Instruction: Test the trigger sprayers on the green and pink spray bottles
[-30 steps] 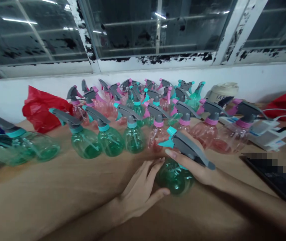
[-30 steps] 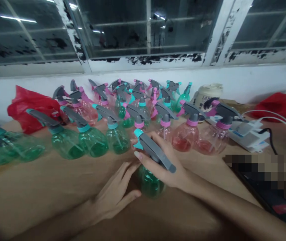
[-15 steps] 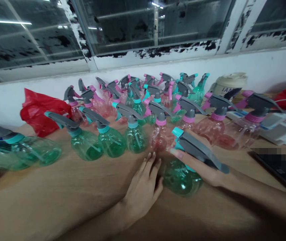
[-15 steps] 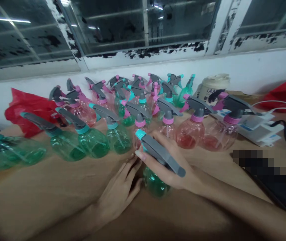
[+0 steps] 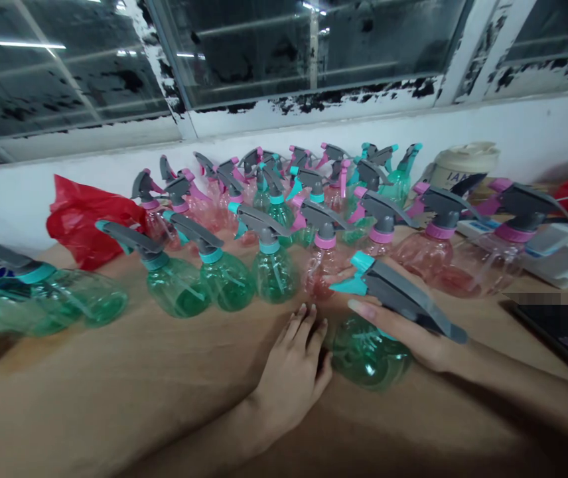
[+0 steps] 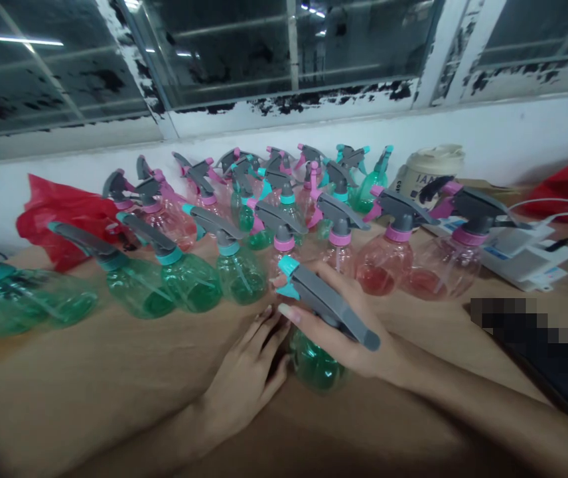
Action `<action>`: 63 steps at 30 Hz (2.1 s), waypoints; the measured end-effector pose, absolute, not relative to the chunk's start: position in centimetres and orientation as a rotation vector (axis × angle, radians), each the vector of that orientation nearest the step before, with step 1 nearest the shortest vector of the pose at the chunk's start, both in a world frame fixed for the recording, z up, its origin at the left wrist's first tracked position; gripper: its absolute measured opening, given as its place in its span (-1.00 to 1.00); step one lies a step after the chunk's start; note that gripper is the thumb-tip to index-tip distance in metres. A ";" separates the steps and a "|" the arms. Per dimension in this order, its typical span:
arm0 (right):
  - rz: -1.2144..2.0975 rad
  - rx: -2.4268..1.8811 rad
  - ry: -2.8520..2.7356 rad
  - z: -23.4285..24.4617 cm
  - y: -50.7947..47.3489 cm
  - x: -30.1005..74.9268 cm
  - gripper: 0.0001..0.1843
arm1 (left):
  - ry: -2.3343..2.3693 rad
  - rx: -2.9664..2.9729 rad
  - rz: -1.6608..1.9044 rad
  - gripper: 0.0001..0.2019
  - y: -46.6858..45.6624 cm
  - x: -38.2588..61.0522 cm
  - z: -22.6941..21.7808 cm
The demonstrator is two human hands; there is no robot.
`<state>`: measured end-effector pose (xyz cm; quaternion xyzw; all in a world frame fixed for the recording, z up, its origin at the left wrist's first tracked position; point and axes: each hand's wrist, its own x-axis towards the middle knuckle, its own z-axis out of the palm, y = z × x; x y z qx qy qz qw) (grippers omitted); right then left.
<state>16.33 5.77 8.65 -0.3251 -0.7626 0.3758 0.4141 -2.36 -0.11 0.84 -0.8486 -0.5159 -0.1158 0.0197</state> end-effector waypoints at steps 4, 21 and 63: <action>0.991 -0.793 -1.941 8.3 5.8 16.5 -0.70 | -1.582 -2.625 -0.359 -0.55 -0.1 -2.4 0.8; 0.959 -0.668 -1.931 8.3 6.1 16.2 -0.72 | -1.585 -2.601 -0.341 -0.57 -0.1 -2.6 0.9; 1.018 -0.658 -1.906 8.5 6.1 16.5 -0.67 | -1.573 -2.617 -0.379 -0.63 0.3 -3.2 1.7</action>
